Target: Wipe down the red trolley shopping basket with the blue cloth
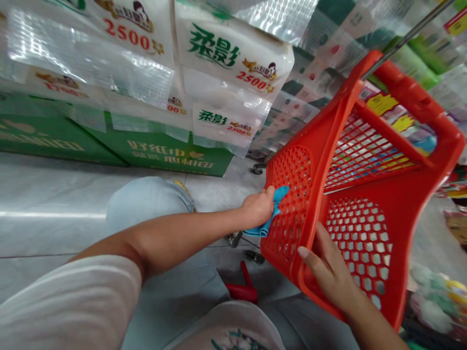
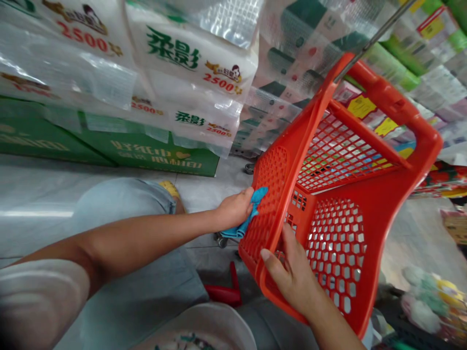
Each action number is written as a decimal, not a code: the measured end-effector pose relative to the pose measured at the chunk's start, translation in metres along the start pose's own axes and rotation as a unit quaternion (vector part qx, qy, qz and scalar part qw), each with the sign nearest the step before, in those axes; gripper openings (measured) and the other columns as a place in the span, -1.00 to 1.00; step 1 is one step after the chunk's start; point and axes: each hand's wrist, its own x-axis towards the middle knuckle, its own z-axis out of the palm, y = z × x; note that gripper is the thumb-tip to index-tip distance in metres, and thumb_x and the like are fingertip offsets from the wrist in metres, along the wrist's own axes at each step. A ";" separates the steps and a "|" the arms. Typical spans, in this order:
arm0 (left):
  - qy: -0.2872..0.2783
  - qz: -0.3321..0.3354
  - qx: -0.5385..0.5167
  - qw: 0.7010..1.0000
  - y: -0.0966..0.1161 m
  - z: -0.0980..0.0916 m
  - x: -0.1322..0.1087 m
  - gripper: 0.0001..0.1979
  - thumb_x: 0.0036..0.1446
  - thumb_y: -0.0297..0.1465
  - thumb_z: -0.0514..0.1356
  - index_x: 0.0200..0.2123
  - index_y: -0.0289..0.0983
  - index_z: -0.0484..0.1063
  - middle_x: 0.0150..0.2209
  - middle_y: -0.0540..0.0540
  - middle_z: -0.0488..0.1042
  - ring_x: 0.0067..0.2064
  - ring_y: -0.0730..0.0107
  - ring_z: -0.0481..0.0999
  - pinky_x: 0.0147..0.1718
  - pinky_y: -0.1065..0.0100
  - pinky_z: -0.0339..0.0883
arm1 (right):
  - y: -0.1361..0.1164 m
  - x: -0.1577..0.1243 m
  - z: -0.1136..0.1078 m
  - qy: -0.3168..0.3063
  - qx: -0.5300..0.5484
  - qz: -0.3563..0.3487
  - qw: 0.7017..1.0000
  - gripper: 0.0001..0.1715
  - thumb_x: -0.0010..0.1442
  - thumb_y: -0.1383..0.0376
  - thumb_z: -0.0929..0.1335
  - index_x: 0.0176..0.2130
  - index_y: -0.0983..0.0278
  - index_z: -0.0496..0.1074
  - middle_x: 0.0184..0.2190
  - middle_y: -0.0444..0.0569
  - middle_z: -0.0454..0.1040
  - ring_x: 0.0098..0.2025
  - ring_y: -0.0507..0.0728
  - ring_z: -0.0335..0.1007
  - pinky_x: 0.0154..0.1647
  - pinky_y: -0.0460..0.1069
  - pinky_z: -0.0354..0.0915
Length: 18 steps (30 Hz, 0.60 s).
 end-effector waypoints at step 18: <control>-0.028 0.267 -0.020 0.963 -0.013 0.028 -0.046 -0.74 0.26 -0.29 0.12 0.00 -0.21 0.27 0.04 -0.17 0.47 0.03 0.19 0.52 0.01 0.22 0.43 | 0.008 -0.009 -0.007 0.019 -0.010 0.015 1.000 -0.54 0.37 0.09 0.27 0.18 0.20 0.33 0.09 0.02 0.50 0.09 0.20 0.48 0.03 0.03 0.46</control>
